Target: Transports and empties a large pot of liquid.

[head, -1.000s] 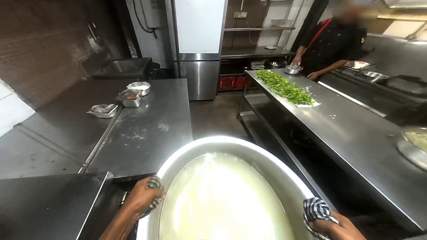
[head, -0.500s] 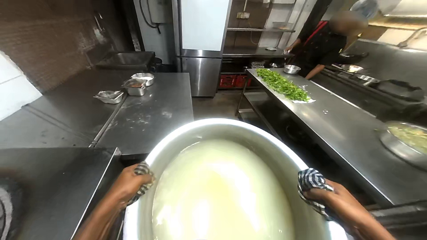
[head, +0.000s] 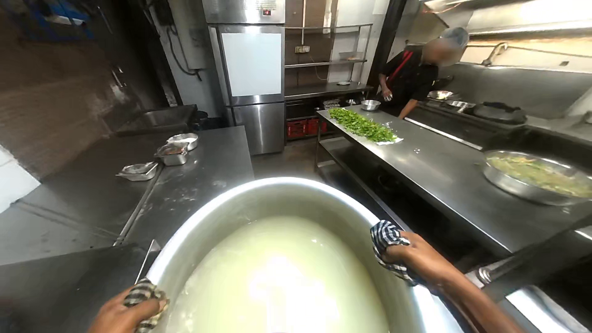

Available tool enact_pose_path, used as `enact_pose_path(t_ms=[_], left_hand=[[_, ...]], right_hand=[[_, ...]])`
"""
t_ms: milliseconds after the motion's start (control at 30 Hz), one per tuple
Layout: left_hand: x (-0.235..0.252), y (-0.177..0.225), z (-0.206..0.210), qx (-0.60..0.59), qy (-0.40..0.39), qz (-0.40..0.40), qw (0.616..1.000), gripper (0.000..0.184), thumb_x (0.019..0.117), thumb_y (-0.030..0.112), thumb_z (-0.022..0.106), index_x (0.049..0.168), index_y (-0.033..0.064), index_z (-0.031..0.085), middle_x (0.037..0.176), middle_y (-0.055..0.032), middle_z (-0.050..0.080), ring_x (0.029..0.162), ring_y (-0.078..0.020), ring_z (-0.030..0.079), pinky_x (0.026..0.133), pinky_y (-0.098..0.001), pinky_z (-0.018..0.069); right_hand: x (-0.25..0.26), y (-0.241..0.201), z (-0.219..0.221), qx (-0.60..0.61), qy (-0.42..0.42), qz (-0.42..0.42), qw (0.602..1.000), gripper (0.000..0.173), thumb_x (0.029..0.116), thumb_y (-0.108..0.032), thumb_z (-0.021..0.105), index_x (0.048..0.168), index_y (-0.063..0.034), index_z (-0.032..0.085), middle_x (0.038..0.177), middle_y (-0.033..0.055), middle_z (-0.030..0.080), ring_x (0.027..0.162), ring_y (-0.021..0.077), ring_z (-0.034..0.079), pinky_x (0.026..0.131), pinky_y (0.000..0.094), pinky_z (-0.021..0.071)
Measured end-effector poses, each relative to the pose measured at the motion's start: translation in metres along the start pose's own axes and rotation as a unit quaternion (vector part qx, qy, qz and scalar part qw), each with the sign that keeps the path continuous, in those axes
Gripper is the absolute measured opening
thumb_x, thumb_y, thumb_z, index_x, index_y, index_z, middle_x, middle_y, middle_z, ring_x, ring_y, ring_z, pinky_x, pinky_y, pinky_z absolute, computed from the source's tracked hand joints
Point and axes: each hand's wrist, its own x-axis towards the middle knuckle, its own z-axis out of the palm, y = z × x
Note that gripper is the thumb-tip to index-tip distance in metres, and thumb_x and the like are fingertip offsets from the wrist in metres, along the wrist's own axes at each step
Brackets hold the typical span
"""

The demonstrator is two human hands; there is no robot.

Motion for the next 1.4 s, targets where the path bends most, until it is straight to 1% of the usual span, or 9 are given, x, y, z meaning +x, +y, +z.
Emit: enact_pose_path(t_ms=[200, 400, 633, 800, 933, 1100, 1167, 1267, 1400], left_hand=[[0.014, 0.043, 0.003, 0.013, -0.003, 0.058, 0.998, 0.033, 0.0746, 0.002, 0.076, 0.105, 0.0019, 0.064, 0.09, -0.0046, 0.069, 0.077, -0.0128, 0.068, 0.072, -0.0359, 0.0589], [0.052, 0.111, 0.04, 0.011, -0.03, 0.098, 0.995, 0.032, 0.0749, 0.002, 0.076, 0.105, 0.0018, 0.065, 0.088, -0.0064, 0.07, 0.075, -0.0147, 0.067, 0.07, -0.037, 0.0582], [0.119, 0.19, 0.128, -0.047, -0.082, 0.12, 0.988, 0.028, 0.0776, -0.007, 0.073, 0.103, 0.0002, 0.064, 0.08, -0.0082, 0.067, 0.061, -0.0144, 0.063, 0.055, -0.0301, 0.0542], [0.193, 0.23, 0.203, -0.026, -0.164, 0.138, 0.976, 0.027, 0.0779, -0.004, 0.075, 0.103, 0.001, 0.066, 0.083, -0.0088, 0.068, 0.066, -0.0159, 0.065, 0.06, -0.0324, 0.0559], [0.264, 0.26, 0.277, 0.005, -0.234, 0.139, 0.962, 0.032, 0.0794, -0.004, 0.076, 0.109, -0.0005, 0.065, 0.09, -0.0112, 0.068, 0.073, -0.0178, 0.066, 0.066, -0.0349, 0.0569], [0.373, 0.282, 0.377, 0.026, -0.312, 0.096, 0.945, 0.027, 0.0856, -0.004, 0.073, 0.111, -0.0017, 0.064, 0.086, -0.011, 0.065, 0.067, -0.0162, 0.061, 0.061, -0.0312, 0.0536], [0.414, 0.27, 0.411, 0.03, -0.329, 0.059, 0.942, 0.027, 0.0868, -0.003, 0.073, 0.112, -0.0013, 0.064, 0.083, -0.011, 0.064, 0.063, -0.0157, 0.06, 0.058, -0.0301, 0.0527], [0.47, 0.257, 0.447, 0.05, -0.322, 0.032, 0.945, 0.033, 0.0846, -0.003, 0.074, 0.115, -0.0004, 0.064, 0.089, -0.0132, 0.065, 0.069, -0.0188, 0.062, 0.063, -0.0339, 0.0545], [0.53, 0.239, 0.493, 0.072, -0.278, -0.027, 0.958, 0.038, 0.0854, -0.002, 0.075, 0.121, -0.0006, 0.061, 0.096, -0.0148, 0.065, 0.074, -0.0196, 0.063, 0.066, -0.0353, 0.0547]], right_hand=[[0.006, -0.022, -0.023, 0.02, 0.016, -0.039, 0.999, 0.023, 0.0681, -0.007, 0.074, 0.091, -0.0099, 0.07, 0.079, 0.0051, 0.07, 0.066, 0.016, 0.066, 0.058, 0.0364, 0.0544], [0.018, -0.039, -0.066, 0.027, 0.072, -0.059, 0.995, 0.026, 0.0683, -0.006, 0.074, 0.093, -0.0099, 0.071, 0.083, 0.0047, 0.07, 0.07, 0.0161, 0.066, 0.061, 0.0374, 0.0551], [0.051, -0.033, -0.121, 0.042, 0.183, -0.055, 0.981, 0.028, 0.0638, -0.008, 0.075, 0.092, -0.0091, 0.069, 0.08, 0.0056, 0.07, 0.067, 0.0173, 0.066, 0.058, 0.0382, 0.0548], [0.073, -0.014, -0.145, 0.042, 0.26, -0.024, 0.964, 0.028, 0.0659, -0.006, 0.075, 0.093, -0.0072, 0.068, 0.077, 0.0054, 0.069, 0.063, 0.0171, 0.065, 0.055, 0.0376, 0.0548], [0.103, -0.005, -0.149, 0.038, 0.318, 0.018, 0.947, 0.027, 0.0693, 0.0, 0.073, 0.094, -0.0059, 0.067, 0.079, 0.0037, 0.07, 0.068, 0.0145, 0.067, 0.061, 0.0358, 0.0573], [0.184, 0.005, -0.149, 0.02, 0.36, 0.084, 0.929, 0.029, 0.0698, 0.001, 0.071, 0.097, -0.0059, 0.064, 0.078, 0.0014, 0.07, 0.067, 0.0123, 0.067, 0.061, 0.0339, 0.0583], [0.223, 0.009, -0.147, 0.016, 0.36, 0.119, 0.925, 0.029, 0.0709, 0.002, 0.07, 0.098, -0.0053, 0.063, 0.077, 0.0008, 0.069, 0.066, 0.0116, 0.067, 0.06, 0.0328, 0.058], [0.301, 0.026, -0.15, 0.017, 0.321, 0.155, 0.934, 0.028, 0.0743, 0.001, 0.069, 0.1, -0.0066, 0.061, 0.078, -0.0014, 0.069, 0.066, 0.0097, 0.067, 0.061, 0.0316, 0.0585], [0.425, 0.072, -0.158, 0.015, 0.261, 0.171, 0.95, 0.032, 0.0734, 0.002, 0.071, 0.104, -0.0036, 0.062, 0.081, 0.0024, 0.069, 0.068, 0.0125, 0.067, 0.063, 0.0349, 0.0592]])
